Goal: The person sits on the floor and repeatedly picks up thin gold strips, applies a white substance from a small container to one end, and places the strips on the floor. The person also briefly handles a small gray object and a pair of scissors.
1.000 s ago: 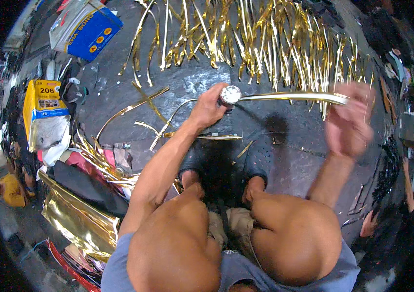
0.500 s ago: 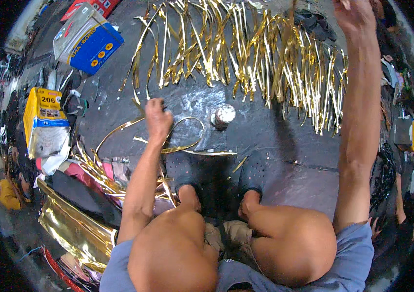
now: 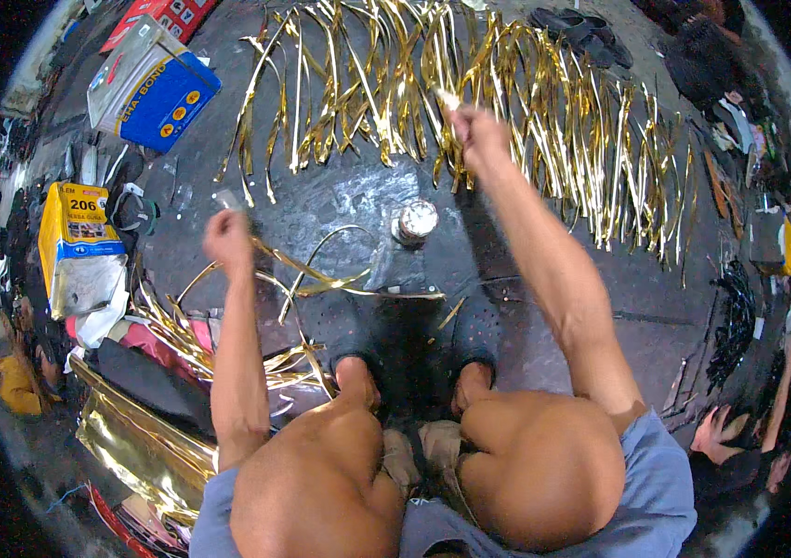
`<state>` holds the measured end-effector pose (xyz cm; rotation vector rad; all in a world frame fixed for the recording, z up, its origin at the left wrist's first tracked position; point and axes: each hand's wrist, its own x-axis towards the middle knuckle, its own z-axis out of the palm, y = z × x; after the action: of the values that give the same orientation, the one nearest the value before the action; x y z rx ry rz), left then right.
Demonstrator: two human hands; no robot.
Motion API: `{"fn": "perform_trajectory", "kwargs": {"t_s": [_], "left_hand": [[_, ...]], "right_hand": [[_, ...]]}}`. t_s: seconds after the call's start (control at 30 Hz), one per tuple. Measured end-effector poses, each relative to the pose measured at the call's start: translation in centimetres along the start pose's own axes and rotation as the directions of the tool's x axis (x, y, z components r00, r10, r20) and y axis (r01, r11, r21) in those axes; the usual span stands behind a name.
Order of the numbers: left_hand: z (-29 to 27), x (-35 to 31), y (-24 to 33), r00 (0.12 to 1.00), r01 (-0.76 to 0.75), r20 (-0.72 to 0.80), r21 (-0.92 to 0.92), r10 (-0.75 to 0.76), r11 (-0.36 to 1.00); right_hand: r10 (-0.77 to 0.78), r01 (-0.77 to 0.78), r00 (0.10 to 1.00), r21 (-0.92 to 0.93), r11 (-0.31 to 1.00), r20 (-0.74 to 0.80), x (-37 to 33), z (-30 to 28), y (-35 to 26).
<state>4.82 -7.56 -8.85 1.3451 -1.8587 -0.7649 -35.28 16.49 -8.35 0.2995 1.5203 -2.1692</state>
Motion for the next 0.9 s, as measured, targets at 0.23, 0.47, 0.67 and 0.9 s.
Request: {"fn": "perform_trajectory", "kwargs": {"t_s": [0.23, 0.47, 0.67, 0.9], "left_hand": [[-27.0, 1.6, 2.1, 0.535, -0.108, -0.817, -0.319, -0.216, 0.942], [-14.9, -1.8, 9.4, 0.924, 0.099, 0.377, -0.075, -0.064, 0.992], [-0.5, -9.9, 12.7, 0.510, 0.445, 0.842, -0.082, -0.177, 0.892], [3.3, -11.2, 11.9, 0.163, 0.860, 0.986, -0.120, -0.043, 0.496]], "right_hand": [[0.154, 0.187, 0.918, -0.741, 0.644, 0.365, -12.1, -3.9, 5.0], [-0.222, 0.751, 0.657, -0.598, 0.281, 0.720, -18.8, -4.8, 2.5], [-0.446, 0.525, 0.843, -0.636, 0.565, 0.299, -19.9, -3.6, 1.7], [-0.278, 0.396, 0.895, -0.333, 0.856, 0.349, -24.2, -1.1, 0.9]]}}
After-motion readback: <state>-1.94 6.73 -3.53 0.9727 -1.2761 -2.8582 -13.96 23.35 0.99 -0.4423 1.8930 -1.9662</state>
